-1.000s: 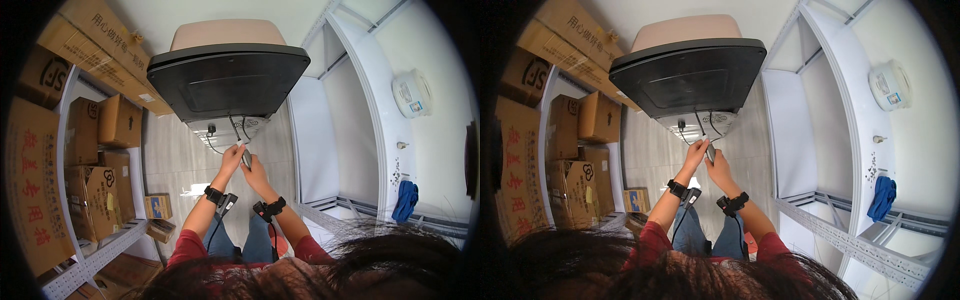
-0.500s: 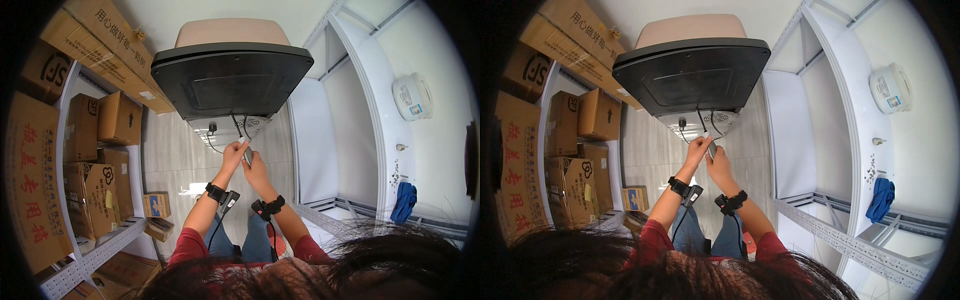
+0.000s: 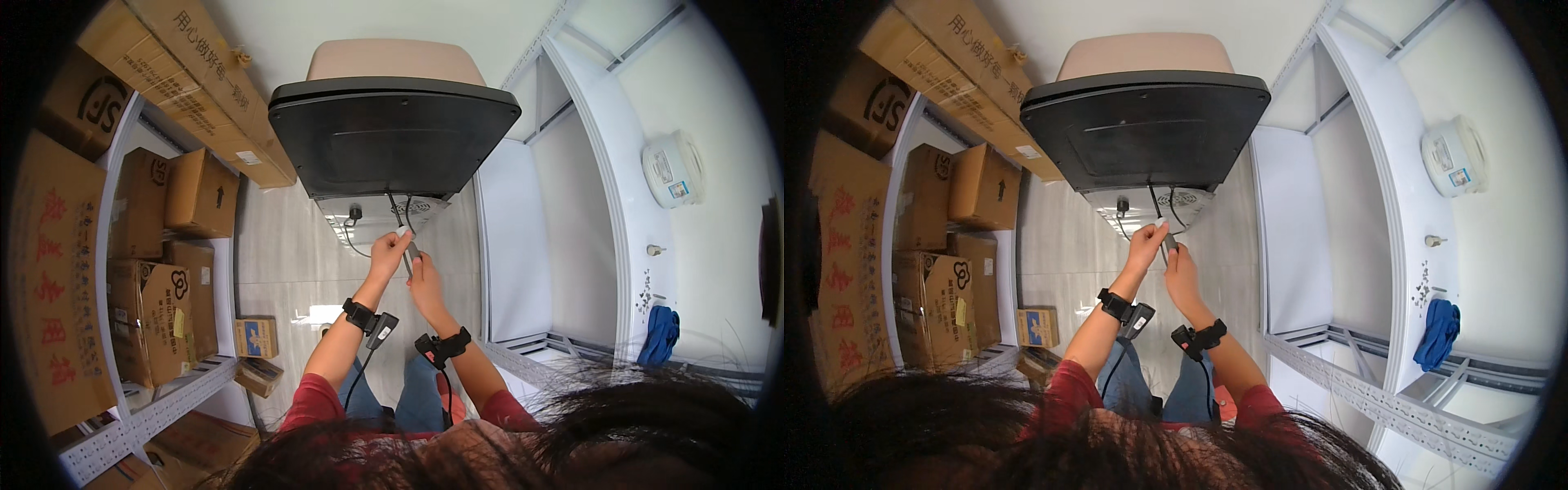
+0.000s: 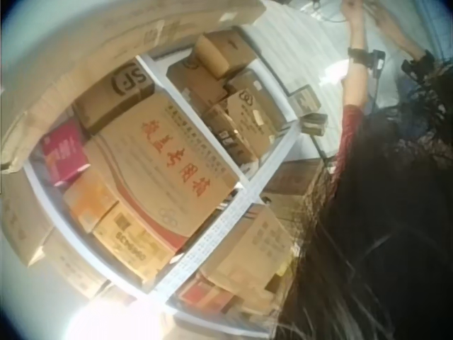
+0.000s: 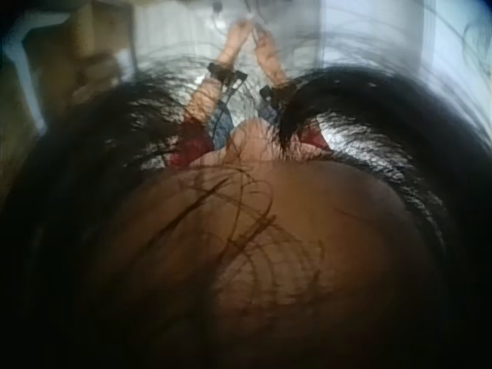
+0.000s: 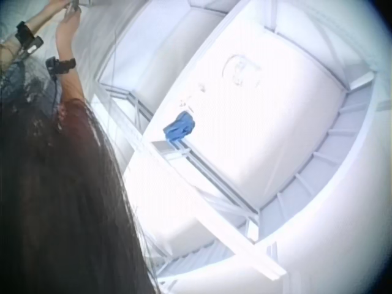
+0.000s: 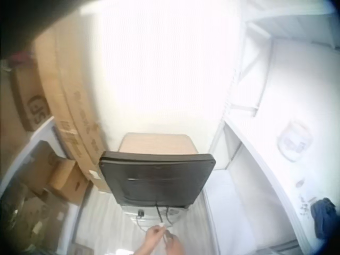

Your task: The person uses a power screwdriver to remove screws from the back panel of a small appliance, then reattaches the panel and tightens the screws. The person handles the appliance and the tool throughout the process.

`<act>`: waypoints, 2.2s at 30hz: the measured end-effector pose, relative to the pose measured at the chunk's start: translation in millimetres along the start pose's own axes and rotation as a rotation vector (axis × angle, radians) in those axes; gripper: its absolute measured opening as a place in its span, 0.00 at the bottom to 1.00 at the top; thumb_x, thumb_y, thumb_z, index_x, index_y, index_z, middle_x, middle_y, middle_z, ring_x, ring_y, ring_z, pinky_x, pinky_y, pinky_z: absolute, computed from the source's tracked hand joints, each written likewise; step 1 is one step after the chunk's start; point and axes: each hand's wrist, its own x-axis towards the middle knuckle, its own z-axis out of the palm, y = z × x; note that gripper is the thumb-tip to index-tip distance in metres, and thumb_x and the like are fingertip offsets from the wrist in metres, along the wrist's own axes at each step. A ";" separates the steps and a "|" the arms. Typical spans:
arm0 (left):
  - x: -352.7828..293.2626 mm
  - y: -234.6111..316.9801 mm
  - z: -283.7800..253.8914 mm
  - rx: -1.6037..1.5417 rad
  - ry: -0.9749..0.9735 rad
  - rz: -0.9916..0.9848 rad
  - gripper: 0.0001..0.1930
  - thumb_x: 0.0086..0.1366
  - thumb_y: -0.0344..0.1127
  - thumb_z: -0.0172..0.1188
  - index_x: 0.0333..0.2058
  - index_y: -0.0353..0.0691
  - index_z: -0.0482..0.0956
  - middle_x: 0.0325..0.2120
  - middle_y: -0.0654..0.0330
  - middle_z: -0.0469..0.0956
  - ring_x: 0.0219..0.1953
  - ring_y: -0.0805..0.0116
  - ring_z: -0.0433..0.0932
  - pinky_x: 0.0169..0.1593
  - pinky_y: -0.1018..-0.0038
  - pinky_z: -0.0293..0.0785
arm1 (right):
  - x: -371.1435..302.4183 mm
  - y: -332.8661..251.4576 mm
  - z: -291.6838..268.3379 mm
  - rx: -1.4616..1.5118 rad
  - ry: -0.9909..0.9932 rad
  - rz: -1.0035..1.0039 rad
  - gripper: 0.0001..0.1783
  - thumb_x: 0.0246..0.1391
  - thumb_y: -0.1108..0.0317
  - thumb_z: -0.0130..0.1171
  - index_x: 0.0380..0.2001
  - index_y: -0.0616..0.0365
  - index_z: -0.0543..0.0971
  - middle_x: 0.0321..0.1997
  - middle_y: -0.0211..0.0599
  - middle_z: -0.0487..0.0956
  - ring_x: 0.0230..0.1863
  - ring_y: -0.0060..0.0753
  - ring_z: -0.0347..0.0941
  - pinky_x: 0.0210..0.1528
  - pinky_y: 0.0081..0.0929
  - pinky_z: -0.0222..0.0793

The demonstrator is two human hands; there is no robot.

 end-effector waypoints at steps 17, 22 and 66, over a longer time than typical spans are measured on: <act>-1.2 -0.3 0.4 0.003 -0.032 0.048 0.25 0.60 0.50 0.59 0.14 0.36 0.67 0.10 0.65 0.62 0.17 0.78 0.59 0.21 0.75 0.57 | -4.4 -9.5 2.4 -0.141 0.091 -0.078 0.20 0.61 0.62 0.46 0.50 0.66 0.67 0.32 0.48 0.73 0.30 0.41 0.72 0.31 0.34 0.69; -0.5 -3.3 -2.4 0.085 -0.079 -0.018 0.24 0.64 0.51 0.54 0.18 0.36 0.72 0.13 0.67 0.65 0.19 0.79 0.60 0.24 0.78 0.59 | -11.9 -26.1 2.7 -0.328 0.151 -0.261 0.22 0.56 0.64 0.54 0.51 0.62 0.66 0.43 0.54 0.67 0.42 0.57 0.69 0.41 0.43 0.68; -1.3 -35.1 -8.7 -0.039 -0.224 -0.096 0.17 0.67 0.45 0.50 0.31 0.35 0.77 0.22 0.70 0.70 0.28 0.82 0.64 0.35 0.80 0.62 | -7.9 44.8 15.9 -0.059 0.063 -0.056 0.22 0.59 0.58 0.53 0.49 0.64 0.67 0.30 0.44 0.76 0.27 0.32 0.74 0.29 0.27 0.67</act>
